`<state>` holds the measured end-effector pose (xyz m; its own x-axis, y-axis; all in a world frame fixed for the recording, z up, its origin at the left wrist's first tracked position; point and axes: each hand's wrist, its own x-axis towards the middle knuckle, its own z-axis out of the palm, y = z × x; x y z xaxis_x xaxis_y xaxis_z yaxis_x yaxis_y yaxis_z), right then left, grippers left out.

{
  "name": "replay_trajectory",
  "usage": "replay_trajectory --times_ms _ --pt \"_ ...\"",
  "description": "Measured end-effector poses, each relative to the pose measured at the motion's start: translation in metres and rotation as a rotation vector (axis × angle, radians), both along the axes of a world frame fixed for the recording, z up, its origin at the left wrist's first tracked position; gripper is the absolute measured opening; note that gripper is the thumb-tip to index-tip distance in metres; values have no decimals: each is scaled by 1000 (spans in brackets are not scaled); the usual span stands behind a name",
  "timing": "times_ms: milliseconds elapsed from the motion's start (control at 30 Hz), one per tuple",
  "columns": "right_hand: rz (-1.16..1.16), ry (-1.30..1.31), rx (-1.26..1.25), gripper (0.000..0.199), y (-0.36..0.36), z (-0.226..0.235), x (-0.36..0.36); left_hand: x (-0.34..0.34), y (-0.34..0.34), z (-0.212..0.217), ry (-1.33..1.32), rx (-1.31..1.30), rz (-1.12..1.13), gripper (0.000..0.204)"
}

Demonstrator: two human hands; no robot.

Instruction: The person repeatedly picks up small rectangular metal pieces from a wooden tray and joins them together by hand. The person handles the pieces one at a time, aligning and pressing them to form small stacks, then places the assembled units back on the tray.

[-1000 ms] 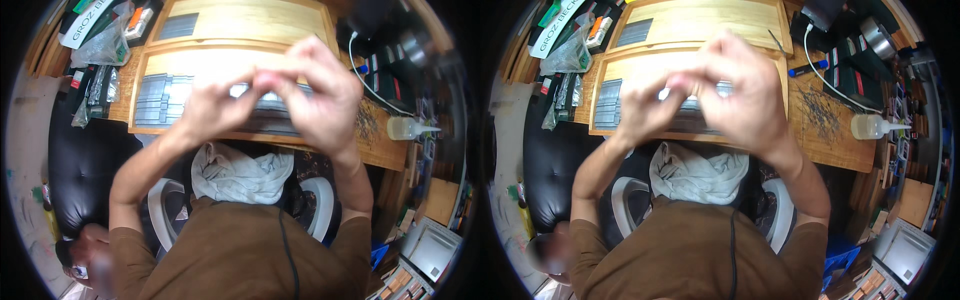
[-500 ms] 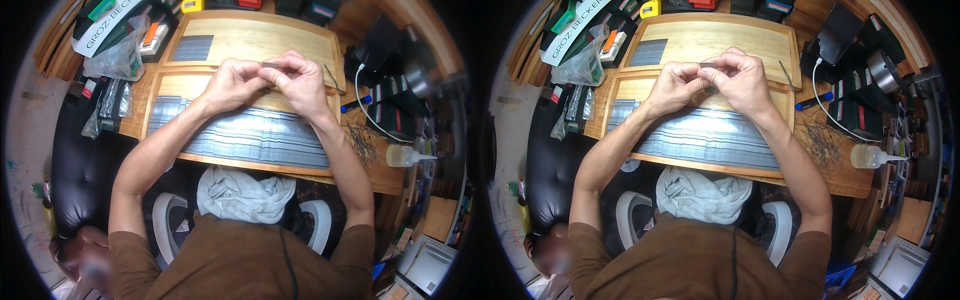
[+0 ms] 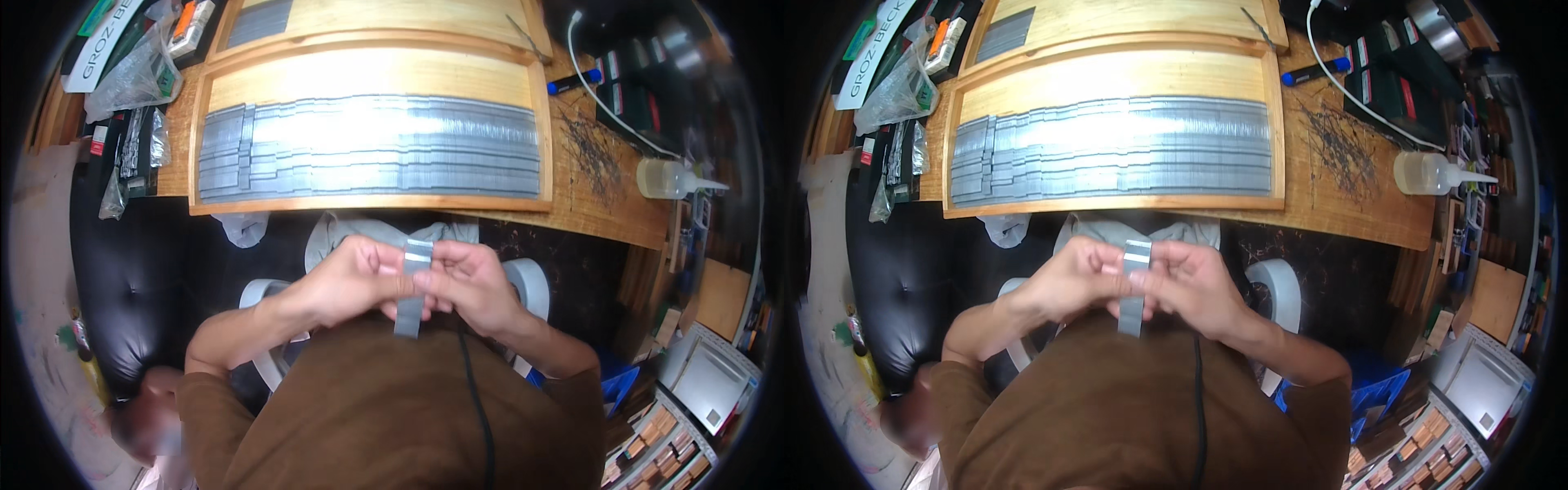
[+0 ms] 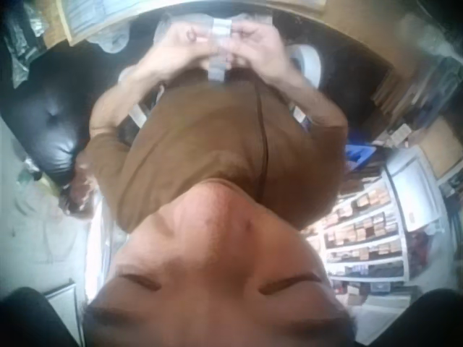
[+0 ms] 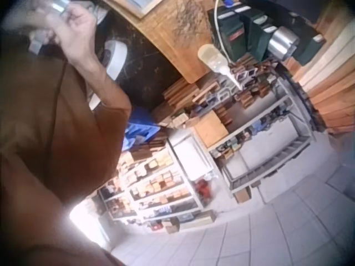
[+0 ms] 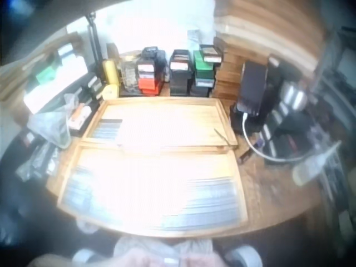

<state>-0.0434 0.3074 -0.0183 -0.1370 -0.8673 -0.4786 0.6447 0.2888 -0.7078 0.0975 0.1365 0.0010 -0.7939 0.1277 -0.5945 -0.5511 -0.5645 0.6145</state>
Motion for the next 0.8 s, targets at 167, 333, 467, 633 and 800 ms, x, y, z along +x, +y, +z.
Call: replay_trajectory --times_ms 167,333,467,633,800 --pt "-218 -110 26 17 -17 -44 3 -18 -8 -52 -11 59 115 19" --pt "-251 -117 -35 11 -20 -61 0 -16 -10 -56 31 -5 113 17" --pt "-197 -25 0 10 -18 -42 3 -9 -2 -42 65 -169 92 14" --pt "-144 145 -174 10 -22 14 -1 0 4 5 246 -141 185 14" --pt "26 268 -180 14 -34 41 -20 -3 -6 23 316 -262 207 15"
